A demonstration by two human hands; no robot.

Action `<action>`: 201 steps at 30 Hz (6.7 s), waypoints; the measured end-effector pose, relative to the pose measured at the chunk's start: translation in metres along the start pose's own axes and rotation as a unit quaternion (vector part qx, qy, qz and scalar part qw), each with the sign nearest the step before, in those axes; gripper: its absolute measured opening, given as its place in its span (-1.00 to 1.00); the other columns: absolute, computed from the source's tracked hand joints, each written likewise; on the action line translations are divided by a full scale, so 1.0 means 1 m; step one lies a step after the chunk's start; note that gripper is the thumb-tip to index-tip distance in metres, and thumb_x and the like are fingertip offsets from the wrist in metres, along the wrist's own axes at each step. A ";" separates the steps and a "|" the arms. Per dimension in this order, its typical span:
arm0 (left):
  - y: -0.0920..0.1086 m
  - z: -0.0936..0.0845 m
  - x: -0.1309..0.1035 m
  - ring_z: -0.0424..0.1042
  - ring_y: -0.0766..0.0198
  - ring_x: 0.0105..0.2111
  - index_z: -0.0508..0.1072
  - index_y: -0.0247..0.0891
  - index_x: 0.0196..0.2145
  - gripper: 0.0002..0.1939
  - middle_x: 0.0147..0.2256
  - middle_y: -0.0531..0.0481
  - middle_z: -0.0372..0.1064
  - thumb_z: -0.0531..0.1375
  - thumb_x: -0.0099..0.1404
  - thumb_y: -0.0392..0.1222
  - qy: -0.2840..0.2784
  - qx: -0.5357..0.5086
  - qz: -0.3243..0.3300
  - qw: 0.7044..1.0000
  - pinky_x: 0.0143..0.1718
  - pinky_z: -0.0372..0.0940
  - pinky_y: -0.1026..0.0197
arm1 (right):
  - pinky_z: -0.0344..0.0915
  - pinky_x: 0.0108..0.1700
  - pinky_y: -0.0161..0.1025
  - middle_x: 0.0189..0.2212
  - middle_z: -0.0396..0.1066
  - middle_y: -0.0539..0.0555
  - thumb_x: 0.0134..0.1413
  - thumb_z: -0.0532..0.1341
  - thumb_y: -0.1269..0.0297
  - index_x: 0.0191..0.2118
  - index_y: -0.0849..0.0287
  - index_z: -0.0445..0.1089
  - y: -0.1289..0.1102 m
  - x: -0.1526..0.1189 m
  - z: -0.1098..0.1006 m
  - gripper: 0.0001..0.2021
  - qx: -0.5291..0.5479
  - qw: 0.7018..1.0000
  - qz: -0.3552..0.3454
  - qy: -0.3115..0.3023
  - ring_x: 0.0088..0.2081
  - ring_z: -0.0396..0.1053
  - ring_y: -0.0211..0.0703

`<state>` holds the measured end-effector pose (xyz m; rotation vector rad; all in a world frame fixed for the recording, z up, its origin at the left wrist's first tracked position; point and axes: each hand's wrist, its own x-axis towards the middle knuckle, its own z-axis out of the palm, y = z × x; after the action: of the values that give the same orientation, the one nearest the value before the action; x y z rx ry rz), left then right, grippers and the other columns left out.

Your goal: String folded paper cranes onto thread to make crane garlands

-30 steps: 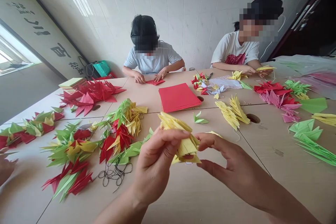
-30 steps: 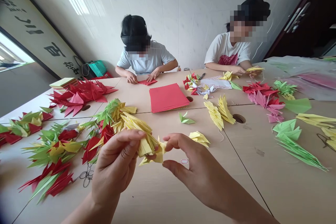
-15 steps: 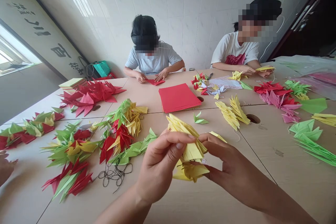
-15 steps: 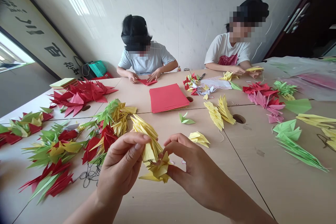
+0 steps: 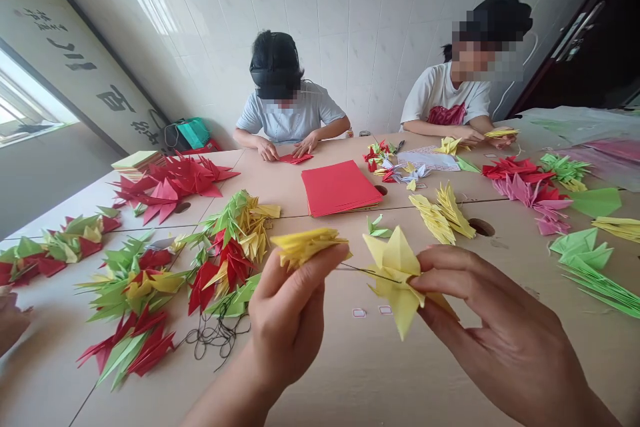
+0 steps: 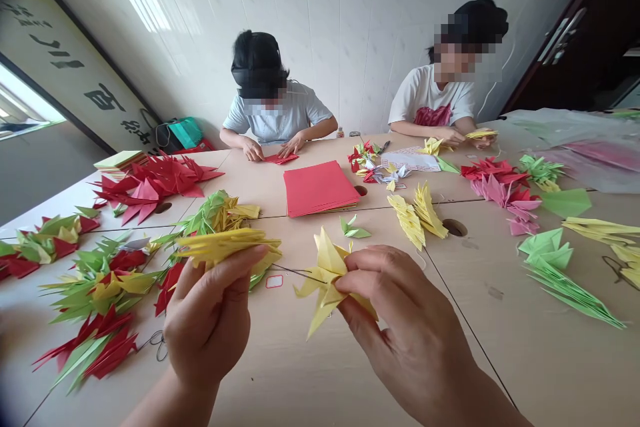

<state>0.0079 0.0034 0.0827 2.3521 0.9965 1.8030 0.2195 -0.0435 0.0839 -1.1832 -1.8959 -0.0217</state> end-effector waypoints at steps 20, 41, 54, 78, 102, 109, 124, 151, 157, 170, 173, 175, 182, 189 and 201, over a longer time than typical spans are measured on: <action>0.007 -0.025 0.023 0.33 0.38 -0.53 0.61 -0.10 -0.28 -0.83 -0.42 -0.02 0.46 0.20 0.29 -0.27 -0.175 -0.280 -0.277 0.903 -0.59 0.22 0.40 | 0.35 -0.17 -0.29 -0.20 0.40 0.07 0.13 0.18 0.47 -0.17 0.05 0.30 -0.003 0.001 -0.002 -0.81 0.024 0.998 -0.048 -0.036 -0.16 0.42 -0.18; 0.006 -0.007 0.016 0.11 0.56 -0.67 0.60 -0.09 -0.23 -0.85 -0.52 0.10 0.25 0.21 0.29 -0.17 -0.071 -0.334 -0.372 0.863 -0.74 0.04 0.51 | 0.31 -0.16 -0.28 -0.24 0.38 0.09 0.12 0.16 0.56 -0.19 0.13 0.33 -0.006 0.004 -0.001 -0.80 0.037 0.996 -0.081 -0.019 -0.16 0.39 -0.18; -0.014 -0.008 0.015 0.41 0.44 -0.35 0.62 -0.04 -0.26 -0.85 -0.29 0.05 0.55 0.33 0.17 -0.18 -0.084 -0.459 -0.440 0.767 -0.33 0.32 0.50 | 0.24 -0.07 -0.35 -0.22 0.31 0.08 0.13 0.15 0.61 -0.19 0.20 0.33 -0.004 0.007 0.001 -0.81 0.062 0.994 -0.090 -0.028 -0.13 0.31 -0.28; -0.005 -0.007 0.015 0.36 0.34 -0.34 0.49 -0.07 -0.08 -0.72 -0.33 0.06 0.46 0.12 0.35 -0.35 -0.208 -0.102 -0.130 0.964 -0.31 0.22 0.30 | 0.35 -0.22 -0.38 -0.27 0.42 0.02 0.17 0.17 0.46 -0.19 0.08 0.30 -0.006 0.006 0.004 -0.87 0.143 0.986 -0.044 -0.075 -0.23 0.42 -0.28; 0.014 -0.001 0.015 0.28 0.33 -0.44 0.44 -0.23 -0.34 -0.99 -0.47 0.07 0.39 0.23 0.26 -0.27 -0.273 -0.160 -0.102 0.943 -0.28 0.14 0.24 | 0.40 -0.36 -0.45 -0.39 0.42 -0.13 0.16 0.22 0.27 -0.24 -0.01 0.31 -0.011 0.001 0.012 -0.93 0.232 0.955 0.164 -0.089 -0.37 0.42 -0.34; 0.016 0.003 0.009 0.27 0.31 -0.39 0.39 -0.23 -0.32 -0.94 -0.41 0.02 0.37 0.23 0.26 -0.26 -0.287 -0.175 -0.136 0.932 -0.33 0.19 0.26 | 0.36 -0.35 -0.37 -0.43 0.42 -0.06 0.14 0.21 0.41 -0.31 0.07 0.37 -0.010 0.007 0.013 -0.93 0.216 0.974 0.068 -0.027 -0.37 0.41 -0.28; 0.009 0.008 0.002 0.29 0.37 -0.39 0.49 -0.14 -0.32 -0.91 -0.37 0.05 0.35 0.18 0.32 -0.23 -0.159 -0.342 -0.338 0.862 -0.39 0.23 0.36 | 0.38 -0.04 -0.32 -0.16 0.33 -0.01 0.09 0.28 0.15 -0.11 -0.09 0.35 0.001 0.005 -0.008 -0.77 0.268 0.945 0.097 -0.161 -0.06 0.37 -0.21; 0.015 0.003 -0.001 0.35 0.30 -0.31 0.48 -0.07 -0.13 -0.70 -0.30 0.02 0.40 0.20 0.25 -0.41 -0.121 -0.228 -0.208 0.943 -0.30 0.28 0.30 | 0.37 -0.13 -0.43 -0.10 0.36 0.00 0.17 0.13 0.44 -0.19 -0.03 0.30 -0.011 0.004 -0.008 -0.82 0.093 0.985 -0.005 -0.146 -0.04 0.37 -0.30; 0.014 0.006 0.002 0.41 0.40 -0.37 0.49 -0.04 -0.20 -0.84 -0.30 0.08 0.43 0.19 0.31 -0.28 -0.120 -0.408 -0.362 0.829 -0.38 0.32 0.42 | 0.39 -0.21 -0.40 -0.16 0.37 0.02 0.16 0.15 0.42 -0.21 -0.02 0.32 -0.011 0.005 -0.009 -0.84 0.102 0.987 -0.003 -0.127 -0.11 0.40 -0.26; 0.011 0.005 0.001 0.32 0.40 -0.36 0.44 -0.09 -0.14 -0.84 -0.32 0.07 0.33 0.11 0.37 -0.26 -0.189 -0.243 -0.244 0.920 -0.33 0.25 0.37 | 0.40 -0.22 -0.37 -0.31 0.40 0.03 0.15 0.20 0.38 -0.28 0.08 0.39 -0.016 0.010 0.000 -0.94 0.108 0.992 -0.042 -0.052 -0.20 0.40 -0.24; 0.011 0.002 0.003 0.30 0.37 -0.34 0.43 -0.09 -0.08 -0.79 -0.31 0.05 0.32 0.04 0.42 -0.16 -0.210 -0.240 -0.202 0.926 -0.32 0.23 0.36 | 0.40 -0.24 -0.42 -0.28 0.39 0.02 0.14 0.22 0.37 -0.25 0.07 0.36 -0.015 0.009 0.002 -0.93 0.119 0.992 -0.009 -0.036 -0.19 0.40 -0.27; 0.011 0.000 0.005 0.30 0.32 -0.30 0.41 -0.11 -0.04 -0.70 -0.28 0.02 0.34 0.07 0.37 0.02 -0.221 -0.235 -0.176 0.930 -0.28 0.24 0.33 | 0.40 -0.22 -0.43 -0.26 0.39 0.02 0.13 0.23 0.38 -0.23 0.07 0.35 -0.014 0.008 0.003 -0.90 0.127 0.992 -0.001 -0.021 -0.17 0.40 -0.27; 0.013 0.001 0.009 0.35 0.27 -0.24 0.38 -0.16 -0.04 -0.44 -0.20 0.01 0.40 0.40 0.01 -0.02 -0.286 -0.195 -0.145 0.927 -0.21 0.29 0.33 | 0.41 -0.23 -0.40 -0.36 0.40 -0.02 0.14 0.19 0.47 -0.26 0.09 0.34 -0.017 0.008 0.008 -0.88 0.159 0.987 -0.001 -0.008 -0.25 0.40 -0.28; 0.014 0.000 0.012 0.35 0.31 -0.27 0.39 -0.18 -0.07 -0.57 -0.21 0.00 0.39 0.38 0.10 -0.22 -0.291 -0.184 -0.125 0.931 -0.24 0.31 0.35 | 0.41 -0.16 -0.35 -0.34 0.40 -0.02 0.12 0.17 0.52 -0.23 0.07 0.31 -0.017 0.005 0.005 -0.82 0.170 0.985 -0.008 -0.014 -0.24 0.40 -0.28; 0.013 0.000 0.005 0.38 0.29 -0.20 0.39 -0.25 -0.08 -0.69 -0.19 -0.05 0.41 0.27 0.22 -0.36 -0.248 -0.135 0.004 0.959 -0.16 0.32 0.31 | 0.42 -0.22 -0.34 -0.26 0.42 0.01 0.14 0.23 0.30 -0.14 0.03 0.34 -0.014 0.004 0.002 -0.84 0.069 0.997 0.020 -0.019 -0.22 0.45 -0.21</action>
<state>0.0151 -0.0047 0.0920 2.4372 0.6290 1.1555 0.2069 -0.0472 0.0910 -1.1347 -1.8742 0.1534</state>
